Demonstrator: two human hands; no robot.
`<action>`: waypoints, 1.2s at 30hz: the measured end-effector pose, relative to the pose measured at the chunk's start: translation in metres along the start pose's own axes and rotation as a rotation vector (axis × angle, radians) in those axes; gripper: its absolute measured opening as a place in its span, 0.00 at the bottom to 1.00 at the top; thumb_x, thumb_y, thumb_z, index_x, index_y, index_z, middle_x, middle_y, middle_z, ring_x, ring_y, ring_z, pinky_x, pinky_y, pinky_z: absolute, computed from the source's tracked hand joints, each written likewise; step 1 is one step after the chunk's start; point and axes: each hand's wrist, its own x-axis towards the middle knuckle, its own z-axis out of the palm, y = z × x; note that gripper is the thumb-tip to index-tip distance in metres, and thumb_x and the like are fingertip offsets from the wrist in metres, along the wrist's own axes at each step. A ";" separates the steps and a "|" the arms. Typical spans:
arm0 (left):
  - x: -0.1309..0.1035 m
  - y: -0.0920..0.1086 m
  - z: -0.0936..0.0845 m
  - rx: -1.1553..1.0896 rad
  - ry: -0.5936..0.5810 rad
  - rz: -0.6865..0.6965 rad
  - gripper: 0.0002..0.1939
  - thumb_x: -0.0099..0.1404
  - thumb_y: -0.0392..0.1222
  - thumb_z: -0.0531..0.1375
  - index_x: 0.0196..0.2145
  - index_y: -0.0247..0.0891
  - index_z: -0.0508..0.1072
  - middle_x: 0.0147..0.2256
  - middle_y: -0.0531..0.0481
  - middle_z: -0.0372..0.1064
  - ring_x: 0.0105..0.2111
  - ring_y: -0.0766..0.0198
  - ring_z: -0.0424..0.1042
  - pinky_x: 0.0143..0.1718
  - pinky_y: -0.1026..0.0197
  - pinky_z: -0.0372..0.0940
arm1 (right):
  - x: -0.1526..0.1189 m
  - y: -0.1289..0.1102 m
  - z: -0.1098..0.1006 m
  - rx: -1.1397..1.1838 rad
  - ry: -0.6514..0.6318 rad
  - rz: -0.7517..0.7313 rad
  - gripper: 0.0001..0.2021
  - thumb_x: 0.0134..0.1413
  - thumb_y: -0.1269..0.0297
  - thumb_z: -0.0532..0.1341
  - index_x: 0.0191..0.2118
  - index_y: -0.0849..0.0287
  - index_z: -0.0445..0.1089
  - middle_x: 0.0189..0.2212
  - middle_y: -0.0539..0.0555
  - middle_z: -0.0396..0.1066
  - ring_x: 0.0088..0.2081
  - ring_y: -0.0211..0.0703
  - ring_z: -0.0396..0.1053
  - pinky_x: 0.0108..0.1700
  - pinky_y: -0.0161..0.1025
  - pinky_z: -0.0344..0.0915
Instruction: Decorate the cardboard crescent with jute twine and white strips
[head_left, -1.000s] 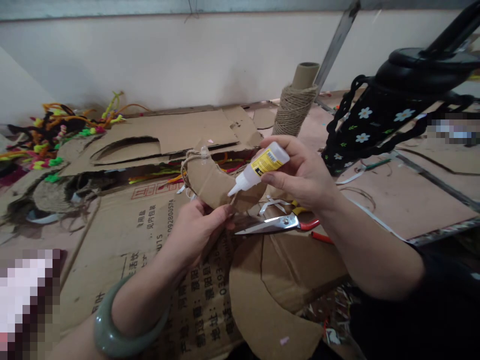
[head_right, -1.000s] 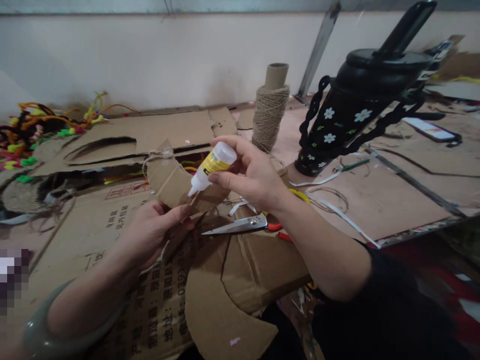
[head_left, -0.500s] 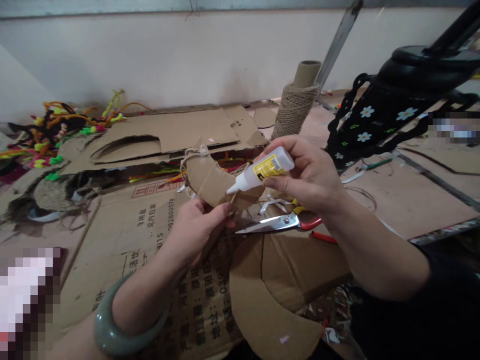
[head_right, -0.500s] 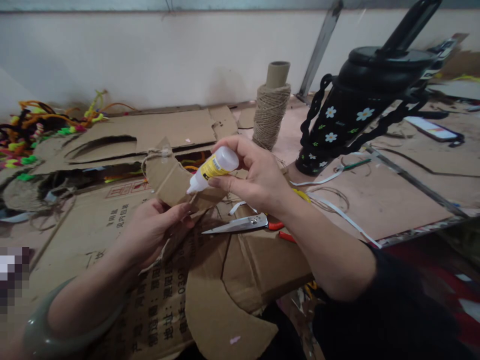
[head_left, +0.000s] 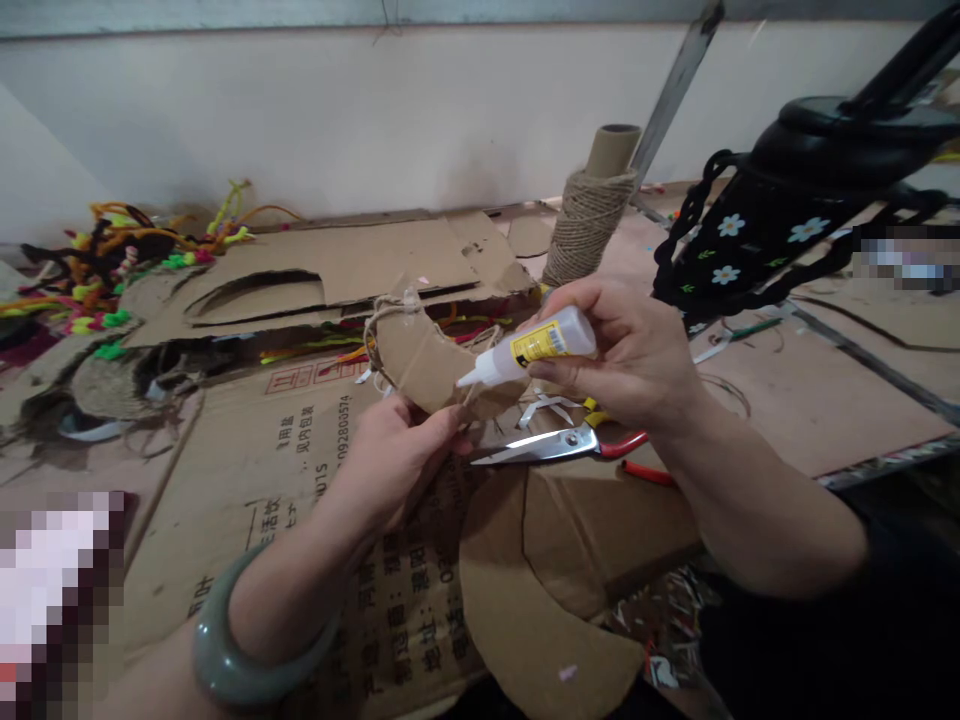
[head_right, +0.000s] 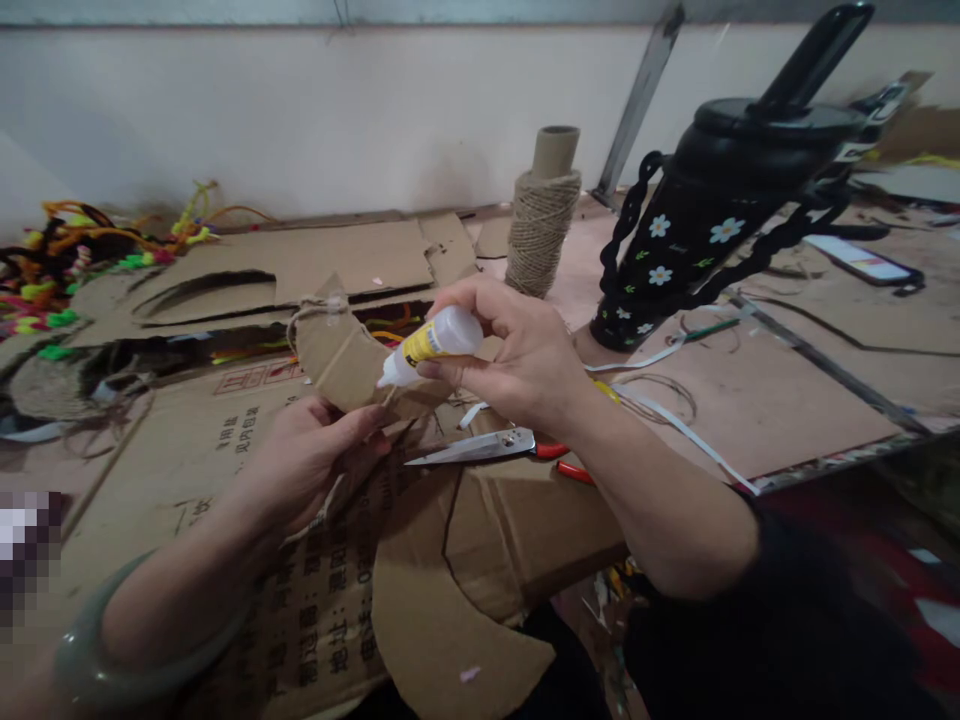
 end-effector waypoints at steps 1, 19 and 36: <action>0.000 0.000 0.000 0.000 0.005 0.001 0.13 0.41 0.39 0.70 0.25 0.32 0.73 0.20 0.54 0.70 0.18 0.72 0.65 0.20 0.70 0.60 | 0.000 -0.001 0.000 0.002 -0.007 0.005 0.13 0.41 0.59 0.68 0.33 0.55 0.66 0.29 0.48 0.67 0.27 0.37 0.64 0.27 0.35 0.62; 0.002 0.000 -0.002 0.021 -0.005 0.036 0.12 0.42 0.39 0.70 0.25 0.33 0.74 0.18 0.55 0.69 0.16 0.73 0.63 0.18 0.71 0.57 | -0.003 0.002 0.002 -0.025 0.011 -0.028 0.14 0.43 0.61 0.67 0.37 0.55 0.67 0.32 0.49 0.68 0.30 0.37 0.66 0.31 0.36 0.65; 0.002 0.001 -0.002 0.022 -0.011 0.035 0.12 0.42 0.39 0.70 0.24 0.32 0.75 0.20 0.52 0.71 0.18 0.72 0.65 0.20 0.70 0.59 | -0.004 0.001 0.003 -0.012 -0.019 -0.008 0.15 0.43 0.61 0.68 0.38 0.54 0.66 0.33 0.50 0.69 0.31 0.39 0.67 0.31 0.37 0.66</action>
